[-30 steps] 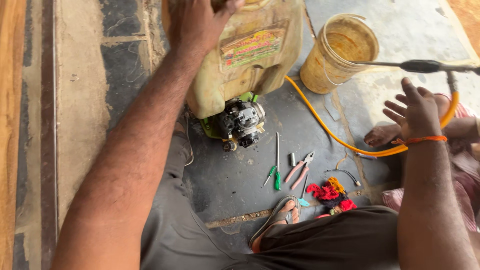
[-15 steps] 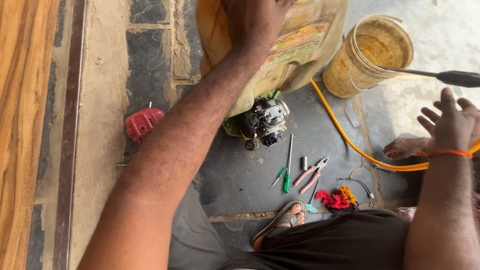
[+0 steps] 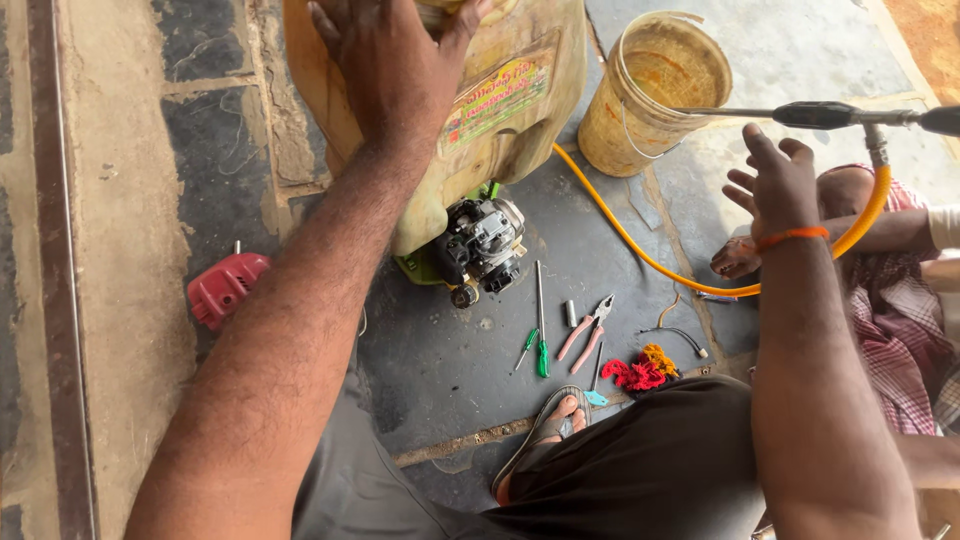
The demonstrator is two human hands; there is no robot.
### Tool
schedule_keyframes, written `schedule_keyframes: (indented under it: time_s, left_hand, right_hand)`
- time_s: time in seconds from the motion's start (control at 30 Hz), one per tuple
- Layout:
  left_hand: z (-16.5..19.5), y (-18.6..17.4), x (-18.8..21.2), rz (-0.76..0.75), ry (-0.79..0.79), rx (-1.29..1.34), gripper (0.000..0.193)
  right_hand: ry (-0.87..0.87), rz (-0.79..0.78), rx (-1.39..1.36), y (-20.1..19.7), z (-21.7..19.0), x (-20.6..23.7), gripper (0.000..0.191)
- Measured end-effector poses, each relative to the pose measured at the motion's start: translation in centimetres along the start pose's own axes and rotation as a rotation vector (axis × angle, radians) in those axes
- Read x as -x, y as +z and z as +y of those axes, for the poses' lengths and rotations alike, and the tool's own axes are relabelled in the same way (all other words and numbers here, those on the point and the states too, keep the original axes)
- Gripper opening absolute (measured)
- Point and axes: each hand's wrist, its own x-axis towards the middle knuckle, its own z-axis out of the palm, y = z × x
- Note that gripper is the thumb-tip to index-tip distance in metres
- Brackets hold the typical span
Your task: The person sits on the floor and works on a small engine attached to a sprayer tank. They use a socket wrench and screwdriver to tighten bolts and adjust components on the engine block.
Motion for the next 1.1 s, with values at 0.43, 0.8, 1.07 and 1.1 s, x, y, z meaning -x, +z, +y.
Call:
schedule_keyframes:
  time_s: [0.43,0.8,1.07,1.1]
  left_hand:
    - [-0.5,0.7,0.7,-0.006,0.0,-0.026,0.075]
    - [-0.8,0.9,0.8,-0.048,0.015,-0.024,0.064]
    - [-1.0,0.9,1.0,0.015,0.058,-0.044,0.076]
    - [-1.0,0.9,1.1,0.01,0.054,-0.046,0.074]
  right_hand:
    - [-0.281,0.145,-0.278,-0.9,2.2,-9.5,0.033]
    - [-0.658,0.284,-0.035,-4.7,0.2,-8.4,0.024]
    - [-0.605,0.281,-0.106,-4.7,-0.6,-6.4,0.023]
    - [-0.601,0.288,-0.108,-4.7,-0.6,-6.3,0.023]
